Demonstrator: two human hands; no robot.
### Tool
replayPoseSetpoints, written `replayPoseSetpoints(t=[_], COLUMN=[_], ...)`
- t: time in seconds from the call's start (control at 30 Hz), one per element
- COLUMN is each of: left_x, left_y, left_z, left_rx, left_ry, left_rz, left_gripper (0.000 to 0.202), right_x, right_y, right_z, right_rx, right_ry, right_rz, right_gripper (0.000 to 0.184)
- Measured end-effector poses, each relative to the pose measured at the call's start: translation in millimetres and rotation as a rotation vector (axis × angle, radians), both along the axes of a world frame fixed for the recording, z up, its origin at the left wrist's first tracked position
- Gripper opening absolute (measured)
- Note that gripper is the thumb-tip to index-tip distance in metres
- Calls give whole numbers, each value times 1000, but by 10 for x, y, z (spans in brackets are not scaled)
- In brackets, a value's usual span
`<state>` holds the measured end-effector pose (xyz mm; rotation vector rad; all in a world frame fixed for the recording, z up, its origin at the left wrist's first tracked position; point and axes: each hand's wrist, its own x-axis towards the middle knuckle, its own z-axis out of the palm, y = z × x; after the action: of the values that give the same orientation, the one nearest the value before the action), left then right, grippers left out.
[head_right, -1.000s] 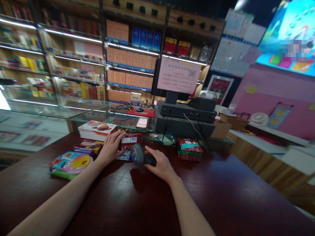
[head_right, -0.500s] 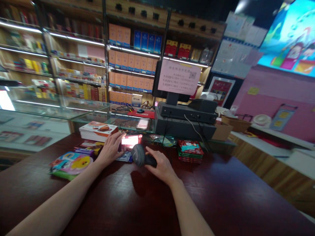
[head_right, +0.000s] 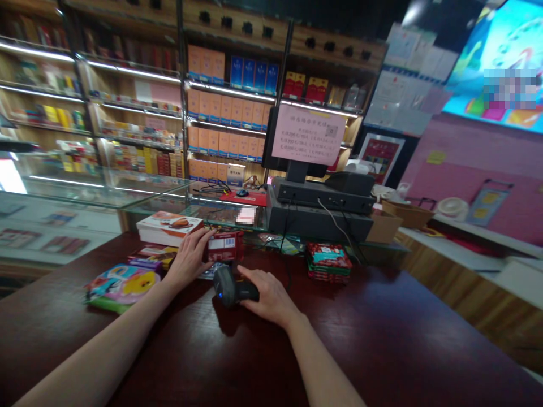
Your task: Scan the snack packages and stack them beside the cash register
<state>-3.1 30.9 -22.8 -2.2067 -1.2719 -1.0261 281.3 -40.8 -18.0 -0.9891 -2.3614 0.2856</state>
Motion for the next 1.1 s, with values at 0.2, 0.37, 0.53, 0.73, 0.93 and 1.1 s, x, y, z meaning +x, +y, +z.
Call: replayPoseSetpoints(t=[0.2, 0.37, 0.53, 0.73, 0.93, 1.1], left_x=[27, 59, 92, 105, 159, 231], left_y=[-21, -43, -61, -75, -130, -198], left_z=[22, 48, 68, 95, 161, 225], left_rx=[10, 17, 32, 60, 93, 111], left_ry=[7, 13, 29, 29, 62, 103], left_rz=[-18, -36, -62, -89, -138, -180], left_gripper=[91, 90, 90, 87, 87, 87], right_x=[-130, -135, -132, -57, -29, -47], right_y=[-36, -12, -47, 20, 205, 172], right_z=[-19, -48, 26, 49, -1, 98], right_rx=[-19, -30, -52, -64, -429, -710], right_ry=[-99, -124, -116, 229, 781, 943], right_rz=[30, 22, 29, -105, -306, -268], right_gripper=[75, 77, 81, 33, 43, 59])
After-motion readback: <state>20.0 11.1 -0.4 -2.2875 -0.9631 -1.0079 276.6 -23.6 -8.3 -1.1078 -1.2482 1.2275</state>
